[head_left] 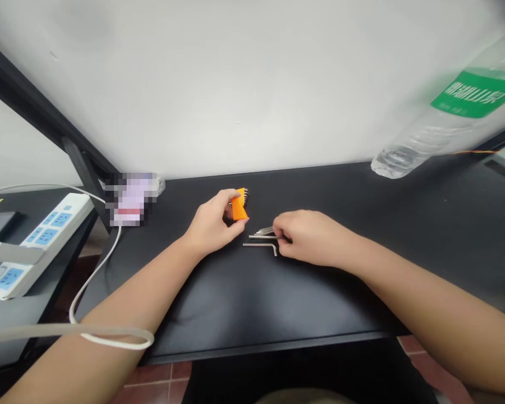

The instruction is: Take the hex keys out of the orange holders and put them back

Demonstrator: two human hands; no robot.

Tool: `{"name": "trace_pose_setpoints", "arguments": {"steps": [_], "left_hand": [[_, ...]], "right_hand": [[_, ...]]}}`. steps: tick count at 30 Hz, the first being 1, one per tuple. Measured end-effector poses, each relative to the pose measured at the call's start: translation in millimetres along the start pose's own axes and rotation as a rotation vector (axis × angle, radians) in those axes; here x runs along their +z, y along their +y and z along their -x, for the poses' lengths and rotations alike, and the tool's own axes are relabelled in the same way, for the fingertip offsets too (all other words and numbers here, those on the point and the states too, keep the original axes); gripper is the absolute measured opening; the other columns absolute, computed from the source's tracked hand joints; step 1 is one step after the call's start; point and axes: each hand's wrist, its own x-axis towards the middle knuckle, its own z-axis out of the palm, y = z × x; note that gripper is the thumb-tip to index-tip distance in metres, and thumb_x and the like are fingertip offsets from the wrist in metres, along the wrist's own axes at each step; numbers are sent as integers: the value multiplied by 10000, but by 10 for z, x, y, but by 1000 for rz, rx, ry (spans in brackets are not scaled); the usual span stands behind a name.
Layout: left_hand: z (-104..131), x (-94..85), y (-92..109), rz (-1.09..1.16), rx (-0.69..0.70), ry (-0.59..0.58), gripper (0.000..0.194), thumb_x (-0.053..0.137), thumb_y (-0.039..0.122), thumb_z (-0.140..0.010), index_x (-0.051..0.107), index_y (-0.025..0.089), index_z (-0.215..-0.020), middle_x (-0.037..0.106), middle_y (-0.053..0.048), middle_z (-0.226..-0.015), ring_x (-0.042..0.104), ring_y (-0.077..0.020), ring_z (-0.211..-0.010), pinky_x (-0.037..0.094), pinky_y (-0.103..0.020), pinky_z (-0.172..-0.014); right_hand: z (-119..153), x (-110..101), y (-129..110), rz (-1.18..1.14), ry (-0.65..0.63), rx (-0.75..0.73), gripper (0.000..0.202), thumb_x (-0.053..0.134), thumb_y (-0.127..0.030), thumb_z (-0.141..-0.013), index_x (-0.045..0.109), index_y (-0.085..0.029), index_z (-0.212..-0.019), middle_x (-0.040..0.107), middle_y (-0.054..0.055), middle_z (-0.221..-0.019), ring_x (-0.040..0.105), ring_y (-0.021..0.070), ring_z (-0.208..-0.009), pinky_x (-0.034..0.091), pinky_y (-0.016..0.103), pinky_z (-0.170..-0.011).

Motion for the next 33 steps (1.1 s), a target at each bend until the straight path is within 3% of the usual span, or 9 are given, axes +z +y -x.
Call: {"name": "trace_pose_setpoints", "arguments": {"steps": [8, 16, 23, 25, 27, 30, 33], "left_hand": [[13, 29, -12, 34, 38, 45, 492, 737, 286, -804, 538, 227, -1250, 689, -30, -1091, 677, -141, -835, 565, -266, -763], [26, 21, -27, 17, 75, 50, 480, 734, 290, -818, 540, 225, -1252, 694, -36, -1081, 684, -148, -853, 567, -276, -794], [45, 40, 2, -96, 143, 12, 495, 759, 370, -809, 562, 220, -1238, 701, -41, -1015, 693, -174, -818, 568, -309, -778], [47, 55, 18, -106, 150, 14, 489, 756, 363, -810, 567, 217, -1237, 707, -41, -1009, 700, -180, -824, 568, -313, -788], [45, 71, 27, -106, 154, 7, 475, 753, 350, -807, 575, 215, -1226, 713, -40, -1006, 707, -186, -831, 570, -316, -790], [42, 80, 29, -102, 135, 10, 460, 745, 347, -807, 576, 216, -1214, 717, -41, -1011, 715, -193, -843, 575, -320, -791], [40, 60, 36, -90, 92, 54, 500, 741, 314, -799, 542, 227, -1249, 711, -54, -1110, 721, -199, -909, 578, -322, -822]], "right_hand": [[-4, -130, 182, -305, 163, -17, 27, 599, -203, -834, 601, -210, -860, 625, -27, -696, 546, 121, -603, 408, 243, -621], [-25, -98, 165, -387, 232, -62, 75, 607, -237, -871, 671, -200, -881, 676, 18, -787, 593, 142, -662, 459, 273, -646], [-100, 21, 74, -1102, 109, 178, 301, 746, -465, -848, 648, -184, -895, 694, 39, -655, 653, 179, -545, 546, 306, -539], [-166, 110, 1, -1194, 100, 203, 326, 765, -472, -836, 603, -190, -856, 696, 37, -643, 670, 189, -548, 557, 310, -538], [-223, 184, -73, -1163, 75, 214, 312, 723, -483, -873, 594, -199, -864, 675, 17, -606, 647, 179, -508, 536, 297, -509], [-240, 205, -136, -910, 112, 158, 268, 582, -458, -973, 631, -209, -886, 626, -11, -569, 587, 148, -472, 493, 281, -515], [-158, 127, -123, -519, 252, -29, 242, 513, -340, -1010, 675, -207, -889, 673, 26, -751, 632, 161, -672, 494, 300, -677]]}}
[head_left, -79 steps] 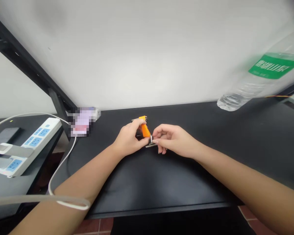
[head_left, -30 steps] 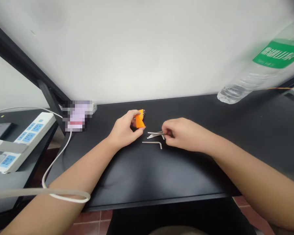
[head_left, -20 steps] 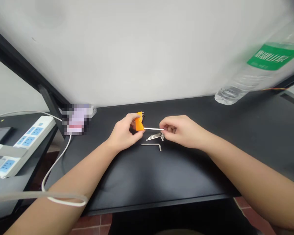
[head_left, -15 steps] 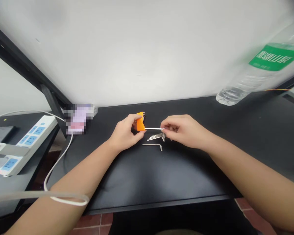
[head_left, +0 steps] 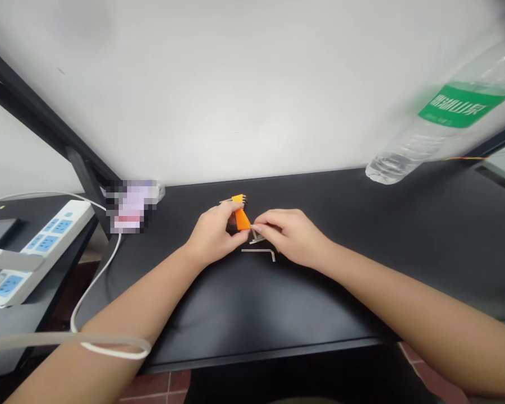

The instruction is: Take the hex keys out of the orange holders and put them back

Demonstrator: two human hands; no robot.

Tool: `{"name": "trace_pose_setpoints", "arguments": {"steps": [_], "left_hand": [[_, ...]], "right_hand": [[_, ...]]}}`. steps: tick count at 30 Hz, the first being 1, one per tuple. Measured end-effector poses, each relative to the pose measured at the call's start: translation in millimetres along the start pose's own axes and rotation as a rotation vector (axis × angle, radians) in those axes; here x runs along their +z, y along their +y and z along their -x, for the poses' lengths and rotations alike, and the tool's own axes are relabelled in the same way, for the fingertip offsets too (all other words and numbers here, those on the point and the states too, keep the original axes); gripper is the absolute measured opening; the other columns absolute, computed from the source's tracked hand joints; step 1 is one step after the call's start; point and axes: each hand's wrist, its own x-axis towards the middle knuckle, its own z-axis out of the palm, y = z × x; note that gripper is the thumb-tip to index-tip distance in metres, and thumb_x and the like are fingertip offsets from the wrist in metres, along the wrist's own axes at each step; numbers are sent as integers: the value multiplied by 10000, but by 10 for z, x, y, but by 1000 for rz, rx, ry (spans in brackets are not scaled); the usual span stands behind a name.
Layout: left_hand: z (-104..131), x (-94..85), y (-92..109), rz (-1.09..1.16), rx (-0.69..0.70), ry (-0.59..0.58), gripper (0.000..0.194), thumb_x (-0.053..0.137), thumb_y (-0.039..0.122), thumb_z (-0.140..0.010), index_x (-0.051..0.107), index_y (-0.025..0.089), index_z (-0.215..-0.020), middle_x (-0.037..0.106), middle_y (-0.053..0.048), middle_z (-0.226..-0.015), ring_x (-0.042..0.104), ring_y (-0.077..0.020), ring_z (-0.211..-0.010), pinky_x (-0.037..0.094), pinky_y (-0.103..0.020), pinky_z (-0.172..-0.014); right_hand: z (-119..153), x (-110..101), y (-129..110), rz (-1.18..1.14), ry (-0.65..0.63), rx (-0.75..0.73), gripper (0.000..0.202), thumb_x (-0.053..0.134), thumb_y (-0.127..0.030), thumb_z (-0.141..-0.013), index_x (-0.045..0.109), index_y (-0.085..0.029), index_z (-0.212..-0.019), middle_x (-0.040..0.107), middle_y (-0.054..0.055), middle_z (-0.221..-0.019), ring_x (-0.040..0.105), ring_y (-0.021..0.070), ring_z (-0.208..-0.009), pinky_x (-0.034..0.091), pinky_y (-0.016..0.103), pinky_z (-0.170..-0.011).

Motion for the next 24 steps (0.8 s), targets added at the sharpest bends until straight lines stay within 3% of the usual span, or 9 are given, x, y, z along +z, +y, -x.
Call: {"name": "trace_pose_setpoints", "arguments": {"steps": [3, 7, 11, 15, 19, 24], "left_hand": [[-7, -34, 19, 63, -36, 3, 524, 716, 244, -797, 497, 237, -1273, 704, -42, -1159, 718, -183, -960, 577, -310, -866], [-17, -52, 35, 158, -49, -15, 525, 685, 184, -803, 465, 236, -1277, 686, -39, -1219, 713, -170, -1016, 575, -306, -914], [-19, -41, 19, 197, -32, -17, 539, 673, 150, -796, 469, 233, -1288, 675, -44, -1239, 707, -171, -1033, 578, -307, -912], [-18, -32, 2, 190, -31, -31, 541, 669, 155, -799, 475, 231, -1299, 684, -43, -1196, 709, -156, -961, 578, -297, -877], [-12, -17, -8, 202, -22, -53, 557, 660, 168, -814, 460, 232, -1329, 691, -41, -1169, 705, -134, -888, 573, -259, -792], [-6, -5, -21, 224, -9, -65, 529, 673, 172, -816, 474, 233, -1303, 690, -38, -1188, 706, -135, -903, 579, -267, -821]], "right_hand": [[100, -110, -14, 306, -110, -169, 151, 576, -289, -965, 700, -203, -952, 666, 54, -929, 620, 174, -783, 462, 302, -724], [189, -96, -45, 546, -314, -154, 110, 588, -252, -916, 681, -195, -934, 632, 60, -968, 581, 157, -697, 405, 292, -634], [191, -33, -86, 608, -391, -158, 109, 539, -171, -872, 616, -185, -796, 623, 45, -884, 517, 136, -612, 342, 291, -586], [164, -182, -68, 462, -313, -141, 79, 567, -137, -844, 591, -191, -792, 617, 13, -791, 521, 132, -636, 352, 268, -599], [141, -358, -16, 273, -73, -170, 133, 595, -105, -851, 636, -198, -936, 605, -16, -773, 520, 114, -641, 397, 242, -624], [118, -320, 41, 226, 64, -273, 143, 575, -98, -904, 677, -189, -947, 626, 18, -836, 550, 130, -700, 425, 258, -644]]}}
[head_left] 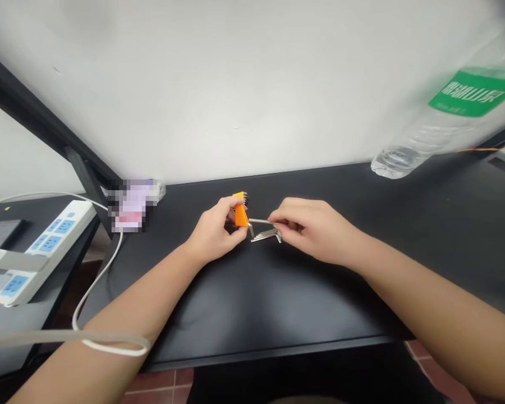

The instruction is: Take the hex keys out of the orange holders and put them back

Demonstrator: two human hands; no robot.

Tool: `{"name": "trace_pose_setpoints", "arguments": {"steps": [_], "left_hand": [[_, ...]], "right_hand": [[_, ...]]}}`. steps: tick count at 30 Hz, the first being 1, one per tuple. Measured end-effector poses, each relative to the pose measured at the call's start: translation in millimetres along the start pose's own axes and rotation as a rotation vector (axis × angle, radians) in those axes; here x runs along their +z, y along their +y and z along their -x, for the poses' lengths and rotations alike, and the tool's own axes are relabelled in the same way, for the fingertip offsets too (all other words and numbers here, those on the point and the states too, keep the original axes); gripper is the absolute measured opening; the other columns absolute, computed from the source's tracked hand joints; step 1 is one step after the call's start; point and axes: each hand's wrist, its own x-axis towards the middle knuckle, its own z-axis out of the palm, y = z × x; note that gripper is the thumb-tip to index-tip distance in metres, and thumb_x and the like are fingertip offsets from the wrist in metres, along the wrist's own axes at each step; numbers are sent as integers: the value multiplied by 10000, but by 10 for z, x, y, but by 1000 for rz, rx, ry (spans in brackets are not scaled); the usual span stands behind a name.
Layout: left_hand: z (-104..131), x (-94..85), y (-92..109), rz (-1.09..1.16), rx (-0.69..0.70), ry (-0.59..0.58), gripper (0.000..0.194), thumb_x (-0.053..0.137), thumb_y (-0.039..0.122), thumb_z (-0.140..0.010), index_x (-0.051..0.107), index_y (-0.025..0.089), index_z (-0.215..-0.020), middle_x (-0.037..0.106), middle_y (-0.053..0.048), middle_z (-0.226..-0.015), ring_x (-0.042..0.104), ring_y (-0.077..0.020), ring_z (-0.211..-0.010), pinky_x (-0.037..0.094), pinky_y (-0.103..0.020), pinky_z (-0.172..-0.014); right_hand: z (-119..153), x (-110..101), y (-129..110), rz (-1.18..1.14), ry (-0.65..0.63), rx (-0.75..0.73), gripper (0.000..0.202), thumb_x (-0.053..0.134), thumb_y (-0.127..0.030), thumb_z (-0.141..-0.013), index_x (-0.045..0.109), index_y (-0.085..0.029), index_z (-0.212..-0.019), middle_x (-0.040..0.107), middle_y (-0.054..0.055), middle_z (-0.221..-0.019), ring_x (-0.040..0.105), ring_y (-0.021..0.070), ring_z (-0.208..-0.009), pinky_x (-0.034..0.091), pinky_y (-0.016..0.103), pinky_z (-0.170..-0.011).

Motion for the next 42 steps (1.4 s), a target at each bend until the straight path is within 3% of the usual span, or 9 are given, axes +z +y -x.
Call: {"name": "trace_pose_setpoints", "arguments": {"steps": [9, 15, 20, 26, 28, 30, 33, 37, 42], "left_hand": [[6, -27, 10, -33, -25, -52, 491, 692, 231, -835, 507, 229, -1290, 710, -33, -1110, 691, -124, -807, 569, -249, -728], [11, -12, 13, -61, -3, -85, 500, 724, 276, -821, 538, 237, -1284, 709, -32, -1149, 713, -152, -870, 594, -289, -825], [3, -12, 14, -77, 8, -82, 489, 714, 280, -826, 549, 234, -1285, 694, -51, -1219, 712, -203, -1021, 591, -331, -915], [6, -17, 26, -50, 9, -91, 522, 688, 266, -853, 508, 247, -1343, 675, -56, -1255, 704, -202, -1033, 597, -315, -882], [6, -22, 28, -42, -5, -100, 528, 679, 280, -868, 490, 251, -1359, 675, -54, -1242, 703, -198, -1007, 598, -315, -862], [5, -27, 25, -49, -14, -94, 530, 668, 288, -884, 474, 254, -1376, 680, -53, -1218, 698, -196, -989, 591, -328, -875], [4, -29, 7, -68, -28, -84, 529, 631, 274, -913, 444, 246, -1408, 683, -65, -1203, 691, -200, -983, 576, -351, -899], [4, -15, -28, -77, -38, -69, 532, 606, 239, -918, 430, 235, -1420, 671, -89, -1237, 688, -210, -990, 563, -365, -901], [3, 4, -45, -54, -64, -72, 533, 610, 247, -919, 422, 244, -1418, 672, -89, -1230, 689, -194, -923, 571, -349, -848]], "right_hand": [[31, 37, 8, 24, 33, -95, 217, 513, -123, -978, 711, -193, -1033, 659, 67, -966, 622, 167, -809, 500, 299, -722], [0, 161, -11, -51, 40, -102, 220, 544, -122, -955, 686, -208, -1099, 643, 71, -1035, 618, 164, -826, 520, 313, -738], [-55, 321, 0, -364, -14, 68, 260, 555, -54, -857, 611, -219, -1051, 631, 40, -1018, 633, 153, -822, 535, 305, -727], [-107, 462, 65, -711, -21, 250, 226, 495, -80, -881, 526, -219, -1056, 645, 7, -909, 672, 159, -828, 556, 327, -769], [-103, 413, 90, -587, -15, 229, 195, 508, -90, -879, 547, -215, -1024, 638, 8, -908, 651, 154, -807, 533, 308, -733], [-83, 330, 118, -318, -47, 165, 123, 552, -115, -877, 596, -207, -945, 624, 15, -900, 605, 148, -765, 489, 293, -685], [-36, 227, 159, 9, -189, 76, 92, 580, -152, -897, 663, -193, -901, 613, 34, -909, 570, 149, -739, 455, 298, -679], [-1, 224, 172, 212, -315, 45, 155, 543, -169, -942, 698, -181, -946, 621, 51, -941, 582, 152, -733, 448, 303, -699], [-5, 281, 126, 469, -329, -47, 184, 538, -189, -945, 677, -168, -826, 619, 65, -880, 560, 179, -713, 414, 340, -715]]}}
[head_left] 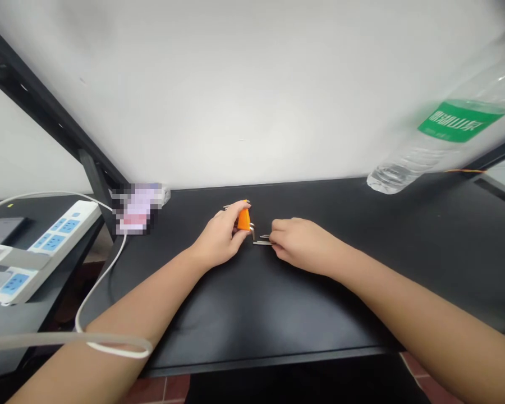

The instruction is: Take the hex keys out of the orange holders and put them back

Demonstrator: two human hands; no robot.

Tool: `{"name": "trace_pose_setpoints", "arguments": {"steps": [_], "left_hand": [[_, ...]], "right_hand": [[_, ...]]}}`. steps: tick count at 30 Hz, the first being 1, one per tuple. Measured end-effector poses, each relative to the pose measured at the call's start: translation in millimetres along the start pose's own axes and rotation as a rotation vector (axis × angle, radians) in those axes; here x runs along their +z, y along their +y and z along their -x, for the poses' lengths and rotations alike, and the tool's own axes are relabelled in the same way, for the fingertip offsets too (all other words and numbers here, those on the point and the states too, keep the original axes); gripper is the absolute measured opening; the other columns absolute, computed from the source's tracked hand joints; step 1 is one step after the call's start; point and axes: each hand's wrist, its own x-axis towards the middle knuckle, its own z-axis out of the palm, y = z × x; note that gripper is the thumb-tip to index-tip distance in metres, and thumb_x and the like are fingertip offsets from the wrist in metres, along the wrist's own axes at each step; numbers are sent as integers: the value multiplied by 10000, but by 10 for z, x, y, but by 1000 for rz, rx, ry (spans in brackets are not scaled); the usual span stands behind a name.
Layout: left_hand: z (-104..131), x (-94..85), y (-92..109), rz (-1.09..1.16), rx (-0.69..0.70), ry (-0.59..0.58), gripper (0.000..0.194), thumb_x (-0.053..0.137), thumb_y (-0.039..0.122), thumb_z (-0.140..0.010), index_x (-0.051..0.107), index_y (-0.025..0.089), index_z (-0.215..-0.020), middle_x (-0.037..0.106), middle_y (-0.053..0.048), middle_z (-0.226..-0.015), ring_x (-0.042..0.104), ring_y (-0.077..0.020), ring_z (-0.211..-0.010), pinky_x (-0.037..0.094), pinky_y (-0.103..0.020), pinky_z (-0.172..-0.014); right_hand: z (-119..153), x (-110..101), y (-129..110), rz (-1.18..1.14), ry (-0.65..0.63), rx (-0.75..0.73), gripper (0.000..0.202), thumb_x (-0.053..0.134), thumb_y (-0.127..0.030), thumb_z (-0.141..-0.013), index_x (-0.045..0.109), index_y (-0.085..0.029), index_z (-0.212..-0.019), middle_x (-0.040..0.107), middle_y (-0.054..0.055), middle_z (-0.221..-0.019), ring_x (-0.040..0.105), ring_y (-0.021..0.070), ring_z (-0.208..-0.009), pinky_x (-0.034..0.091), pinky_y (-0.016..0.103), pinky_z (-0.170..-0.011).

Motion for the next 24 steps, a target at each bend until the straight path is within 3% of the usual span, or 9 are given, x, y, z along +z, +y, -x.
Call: {"name": "trace_pose_setpoints", "arguments": {"steps": [4, 8, 11, 17, 24], "left_hand": [[-2, -7, 15, 22, -12, -19, 530, 608, 247, -915, 421, 257, -1410, 676, -76, -1210, 681, -169, -858, 574, -315, -782], [-2, -21, 34, 73, -31, -41, 540, 585, 246, -924, 386, 260, -1426, 680, -63, -1186, 683, -150, -799, 572, -295, -740], [-2, -20, 46, 113, -34, -70, 544, 570, 254, -936, 364, 251, -1440, 694, -68, -1147, 705, -168, -823, 578, -300, -739], [-3, -15, 57, 151, -32, -86, 552, 593, 302, -941, 366, 267, -1443, 708, -66, -1116, 722, -190, -863, 585, -317, -758], [-4, -29, 49, -4, 15, -113, 529, 584, 306, -945, 394, 255, -1436, 712, -53, -1033, 703, -197, -808, 567, -328, -753]], "right_hand": [[16, -20, -9, 47, 14, -24, 163, 548, -181, -929, 662, -170, -813, 625, 66, -878, 544, 171, -687, 389, 334, -691], [53, -86, 53, -55, 75, 86, 95, 554, -162, -910, 630, -183, -858, 635, 35, -857, 534, 145, -641, 379, 298, -620], [66, -139, 108, -182, 205, 122, 86, 557, -139, -905, 624, -193, -907, 646, 26, -847, 572, 152, -686, 420, 284, -639], [42, -169, 90, -360, 457, 25, 206, 513, -123, -963, 675, -211, -1057, 688, 69, -1009, 642, 177, -847, 511, 306, -754], [43, -158, 33, -361, 445, -4, 214, 513, -148, -987, 701, -214, -1064, 692, 78, -1023, 656, 186, -866, 540, 326, -762]]}}
